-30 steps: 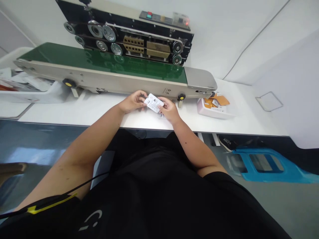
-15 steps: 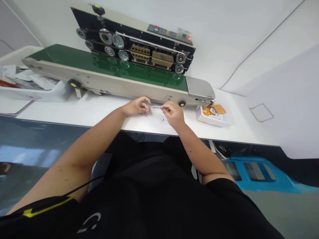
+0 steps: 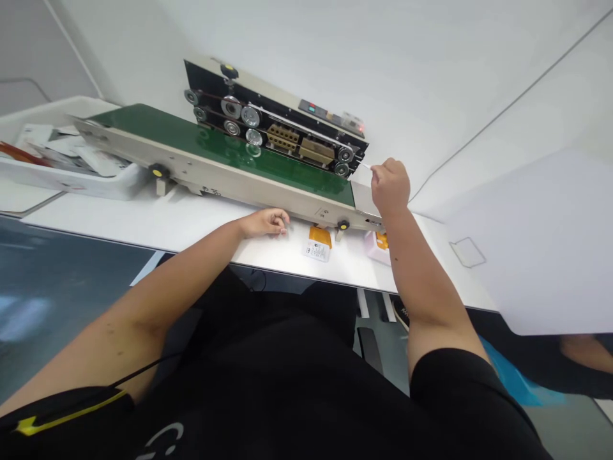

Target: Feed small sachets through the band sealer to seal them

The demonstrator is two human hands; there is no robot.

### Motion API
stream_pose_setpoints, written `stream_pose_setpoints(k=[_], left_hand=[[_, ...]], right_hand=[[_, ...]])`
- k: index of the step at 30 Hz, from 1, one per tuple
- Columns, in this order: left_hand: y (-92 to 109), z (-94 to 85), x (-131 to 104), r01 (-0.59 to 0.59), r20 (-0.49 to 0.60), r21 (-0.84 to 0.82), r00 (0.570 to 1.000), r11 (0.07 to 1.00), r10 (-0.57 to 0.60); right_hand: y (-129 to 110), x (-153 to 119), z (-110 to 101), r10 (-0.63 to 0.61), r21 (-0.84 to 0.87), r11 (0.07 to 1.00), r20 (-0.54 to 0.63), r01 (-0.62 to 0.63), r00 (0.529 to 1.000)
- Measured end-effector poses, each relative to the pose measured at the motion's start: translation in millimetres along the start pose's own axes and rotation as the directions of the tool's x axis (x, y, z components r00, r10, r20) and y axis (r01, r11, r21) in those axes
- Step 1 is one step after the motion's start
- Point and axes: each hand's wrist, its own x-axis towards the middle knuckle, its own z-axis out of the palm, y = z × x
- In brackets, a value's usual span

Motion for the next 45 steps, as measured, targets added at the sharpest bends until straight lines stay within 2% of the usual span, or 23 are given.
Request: stream_pose_setpoints(k=[2,4,8,13,17,23,29,39,45], left_hand=[[-0.8,-0.7,-0.2,-0.005,-0.009,-0.01,1.0,1.0,0.005],[-1.2,-0.9,-0.7,-0.011,-0.013,-0.022,1.0,1.0,0.01],[-0.9,-0.4,-1.2,-0.003,-0.016,-0.035,1.0,0.999,0.002],[-1.1,0.3,0.3,-0.005,-0.015,-0.041,1.0,0.999,0.005],[-1.8,0.9,0.8,-0.019,-0.014,-0.03,1.0,0.999,0.019],[-1.7,1.9,0.5,-0.022,-0.027,-0.031,0.999,0.999,0.022],[1.6,3.0,-1.4,-0.021,-0.023,-0.033,1.0,0.999,0.02],[-2.0,0.3,-0.2,-0.013,-0.022,-0.014,1.0,1.0,0.013],[-2.2,1.1,0.1,-0.035,-0.013,-0.028,0.999,0.999,0.034]], right_hand=[[9.6,7.7,12.0,0.061,-0.091,0.994,0.084,-0.053,0.995],[10.8,11.9,22.7,0.085,-0.161,0.985,0.176,-0.056,0.981],[-0.4,18.2,34.7,-0.026,-0.208,0.973,0.316,0.097,0.948],[-11.9,29.1,39.1,-0.155,-0.232,0.935,0.413,0.268,0.897],[-15.3,32.7,43.0,-0.166,-0.257,0.922,0.415,0.29,0.895],[-21.7,28.2,50.8,-0.125,-0.289,0.926,0.368,0.241,0.921],[-31.4,29.5,58.1,-0.083,-0.243,0.952,0.385,0.188,0.919],[-71.7,44.5,69.8,-0.067,-0.193,0.968,0.425,0.162,0.903],[-96.6,53.7,74.3,-0.088,-0.144,0.977,0.403,0.158,0.911]])
